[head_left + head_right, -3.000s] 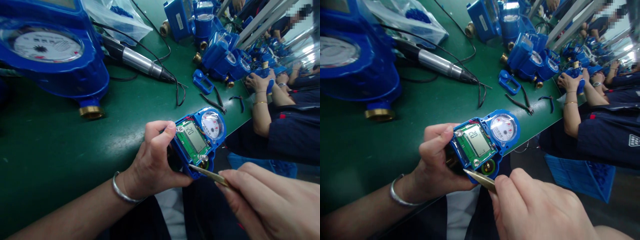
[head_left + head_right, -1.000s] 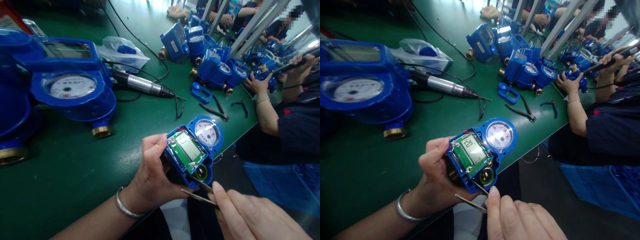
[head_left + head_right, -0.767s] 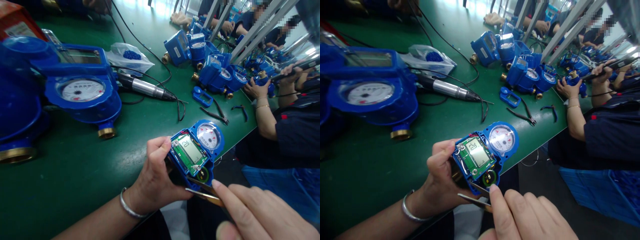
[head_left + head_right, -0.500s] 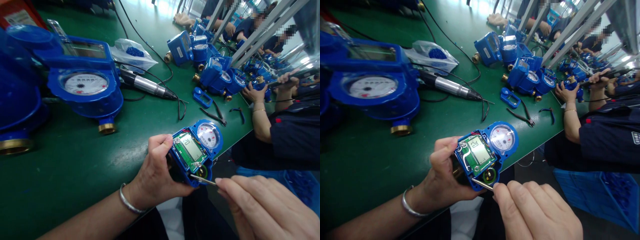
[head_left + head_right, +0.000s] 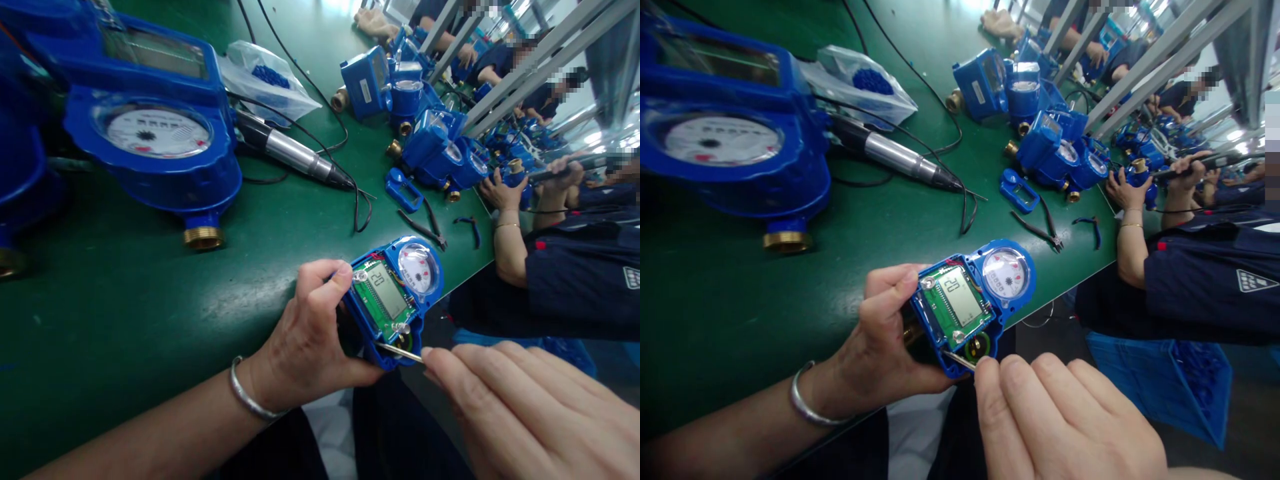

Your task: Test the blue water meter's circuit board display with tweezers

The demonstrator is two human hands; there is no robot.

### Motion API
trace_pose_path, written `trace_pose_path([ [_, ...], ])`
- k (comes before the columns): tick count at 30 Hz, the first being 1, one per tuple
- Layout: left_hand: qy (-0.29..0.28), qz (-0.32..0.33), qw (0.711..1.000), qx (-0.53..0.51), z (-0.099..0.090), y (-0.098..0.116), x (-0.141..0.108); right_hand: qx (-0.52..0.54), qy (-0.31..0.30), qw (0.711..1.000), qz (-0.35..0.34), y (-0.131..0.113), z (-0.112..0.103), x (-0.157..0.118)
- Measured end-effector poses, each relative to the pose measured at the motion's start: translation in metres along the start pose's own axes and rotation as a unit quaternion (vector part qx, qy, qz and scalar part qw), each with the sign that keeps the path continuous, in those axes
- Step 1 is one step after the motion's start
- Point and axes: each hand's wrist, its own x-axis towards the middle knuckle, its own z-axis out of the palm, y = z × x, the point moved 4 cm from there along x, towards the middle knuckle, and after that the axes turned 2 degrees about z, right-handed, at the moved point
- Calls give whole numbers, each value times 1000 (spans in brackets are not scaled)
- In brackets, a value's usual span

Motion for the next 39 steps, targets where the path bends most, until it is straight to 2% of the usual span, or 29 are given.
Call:
trace_pose_path([
  [8,22,12,999,26,3,5,-1,-21,-39,999,-14,0,-8,4],
  [11,38,25,997,58,6,11,-3,-20,-61,998,10,0,-11,-1],
  [14,53,55,992,101,10,17,-5,-11,-111,993,37,-2,-8,-9],
  [18,33,104,987,121,18,23,-7,6,-166,980,107,-6,-1,-21],
  [21,19,121,984,129,20,24,-5,-15,-153,979,137,-12,-1,-28],
  [23,28,131,982,137,20,23,-4,-42,-125,982,132,-18,-4,-28],
  [27,39,105,982,152,18,18,-2,-89,-77,991,68,-27,-6,-21],
  [32,38,86,986,136,16,13,-2,-93,-27,995,-39,-24,-11,-6],
  [36,37,58,992,102,14,12,0,-115,-37,981,-154,-18,-15,1],
  [39,27,34,995,91,12,10,2,-150,-27,959,-237,-13,-17,5],
])
